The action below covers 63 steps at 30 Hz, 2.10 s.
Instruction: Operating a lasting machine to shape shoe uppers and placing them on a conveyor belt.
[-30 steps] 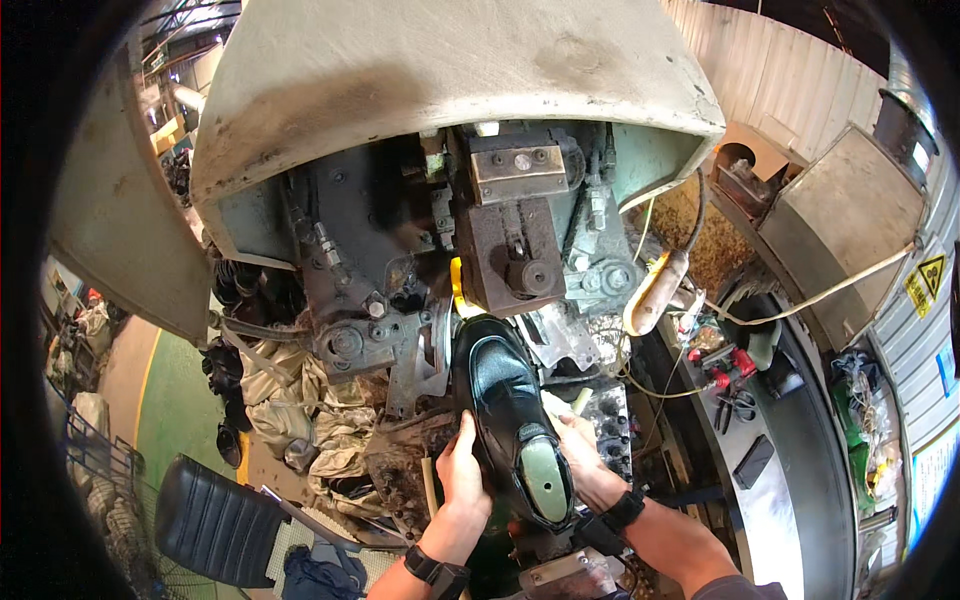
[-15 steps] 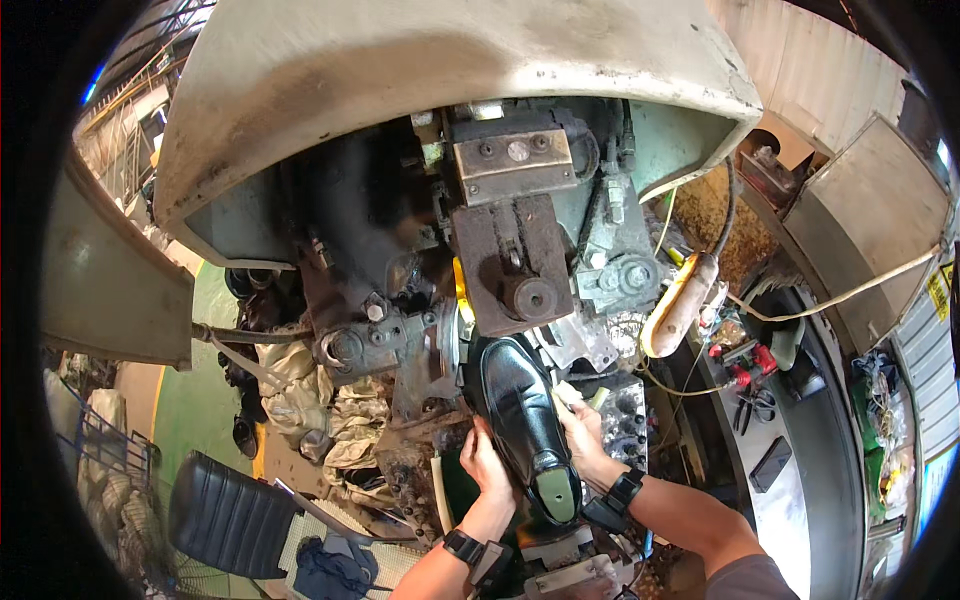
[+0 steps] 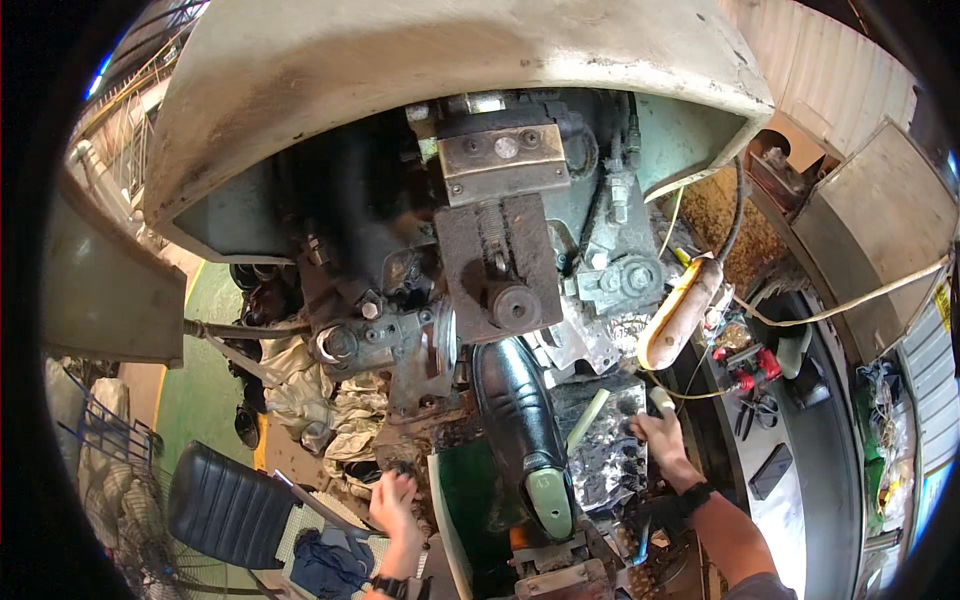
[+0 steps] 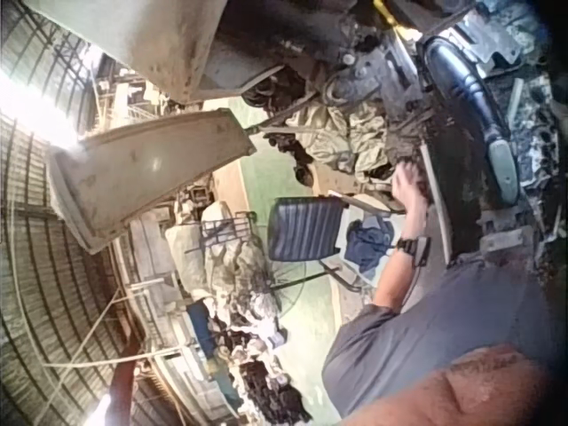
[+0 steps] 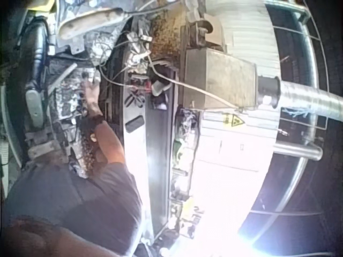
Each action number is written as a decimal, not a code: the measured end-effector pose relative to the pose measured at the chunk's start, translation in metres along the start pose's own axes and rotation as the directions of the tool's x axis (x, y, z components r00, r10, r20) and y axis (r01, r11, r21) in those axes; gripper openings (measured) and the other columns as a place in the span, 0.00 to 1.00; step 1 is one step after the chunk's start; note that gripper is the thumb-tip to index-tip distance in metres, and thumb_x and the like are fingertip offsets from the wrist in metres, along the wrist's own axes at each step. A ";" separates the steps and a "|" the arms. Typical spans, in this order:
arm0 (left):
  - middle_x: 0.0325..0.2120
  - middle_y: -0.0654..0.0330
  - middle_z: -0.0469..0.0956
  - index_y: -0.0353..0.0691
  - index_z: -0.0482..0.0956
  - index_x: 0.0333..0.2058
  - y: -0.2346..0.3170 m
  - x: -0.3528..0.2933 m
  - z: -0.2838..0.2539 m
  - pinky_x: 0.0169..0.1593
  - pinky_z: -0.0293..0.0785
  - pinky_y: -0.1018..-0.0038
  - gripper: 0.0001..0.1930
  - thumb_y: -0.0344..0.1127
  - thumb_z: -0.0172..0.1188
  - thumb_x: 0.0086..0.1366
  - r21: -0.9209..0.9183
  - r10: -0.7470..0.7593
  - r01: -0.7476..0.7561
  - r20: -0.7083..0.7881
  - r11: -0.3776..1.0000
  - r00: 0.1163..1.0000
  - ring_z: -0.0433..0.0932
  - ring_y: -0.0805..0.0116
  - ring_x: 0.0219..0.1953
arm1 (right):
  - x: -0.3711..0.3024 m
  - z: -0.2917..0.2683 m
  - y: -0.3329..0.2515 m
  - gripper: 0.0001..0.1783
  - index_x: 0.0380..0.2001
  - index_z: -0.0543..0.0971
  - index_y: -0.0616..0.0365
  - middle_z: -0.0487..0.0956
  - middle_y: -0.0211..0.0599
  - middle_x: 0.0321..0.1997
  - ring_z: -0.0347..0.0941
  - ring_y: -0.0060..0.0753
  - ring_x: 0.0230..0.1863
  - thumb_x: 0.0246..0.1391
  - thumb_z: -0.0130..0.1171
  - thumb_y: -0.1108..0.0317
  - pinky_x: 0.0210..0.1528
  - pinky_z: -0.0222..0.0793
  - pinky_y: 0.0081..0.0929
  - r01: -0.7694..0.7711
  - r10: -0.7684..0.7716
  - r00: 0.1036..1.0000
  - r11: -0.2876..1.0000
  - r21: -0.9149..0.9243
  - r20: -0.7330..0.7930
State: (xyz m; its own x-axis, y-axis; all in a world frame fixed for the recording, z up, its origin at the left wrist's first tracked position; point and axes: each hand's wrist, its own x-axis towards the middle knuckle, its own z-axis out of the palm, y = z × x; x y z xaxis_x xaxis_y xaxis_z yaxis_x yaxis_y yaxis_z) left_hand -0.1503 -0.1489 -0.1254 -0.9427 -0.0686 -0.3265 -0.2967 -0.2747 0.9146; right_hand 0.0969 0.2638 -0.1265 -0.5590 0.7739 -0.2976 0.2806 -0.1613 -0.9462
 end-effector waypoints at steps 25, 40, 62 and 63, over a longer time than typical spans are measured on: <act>0.36 0.52 0.80 0.29 0.82 0.42 0.090 -0.201 0.093 0.30 0.79 0.72 0.16 0.37 0.51 0.79 -0.118 0.747 -0.954 0.650 0.277 0.137 0.80 0.63 0.26 | -0.215 -0.156 0.080 0.29 0.66 0.71 0.66 0.85 0.39 0.35 0.80 0.23 0.33 0.61 0.60 0.74 0.43 0.78 0.29 0.045 -0.076 0.939 0.994 -0.099 -0.336; 0.34 0.50 0.83 0.25 0.82 0.44 -0.144 -0.428 0.194 0.43 0.78 0.69 0.18 0.40 0.59 0.75 0.125 -0.440 -0.835 0.885 0.537 -0.150 0.81 0.61 0.38 | -0.409 -0.363 0.274 0.05 0.37 0.74 0.59 0.80 0.46 0.31 0.78 0.56 0.36 0.61 0.55 0.70 0.38 0.75 0.51 -0.325 -0.325 0.484 0.795 -0.512 -0.813; 0.40 0.54 0.85 0.28 0.83 0.43 -0.314 -0.312 0.194 0.46 0.80 0.67 0.12 0.34 0.62 0.71 0.246 -0.845 -0.909 0.506 0.337 -0.176 0.82 0.65 0.41 | -0.429 -0.402 0.303 0.07 0.34 0.74 0.61 0.78 0.44 0.29 0.78 0.51 0.33 0.59 0.57 0.68 0.35 0.76 0.47 -0.351 -0.348 0.455 0.775 -0.525 -0.819; 0.40 0.54 0.85 0.28 0.83 0.44 -0.316 -0.313 0.197 0.46 0.80 0.67 0.12 0.34 0.62 0.71 0.256 -0.847 -0.905 0.502 0.339 -0.175 0.82 0.65 0.41 | -0.428 -0.402 0.303 0.07 0.34 0.74 0.61 0.78 0.44 0.29 0.78 0.52 0.33 0.59 0.57 0.68 0.35 0.76 0.47 -0.360 -0.337 0.458 0.776 -0.519 -0.822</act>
State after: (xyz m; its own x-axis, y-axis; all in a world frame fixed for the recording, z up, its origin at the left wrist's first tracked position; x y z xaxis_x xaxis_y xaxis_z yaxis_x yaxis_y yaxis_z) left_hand 0.2084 0.1479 -0.2649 0.3397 0.7264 -0.5975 0.7135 0.2149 0.6669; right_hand 0.7350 0.1301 -0.2349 0.2910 0.9126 0.2871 0.8235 -0.0862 -0.5608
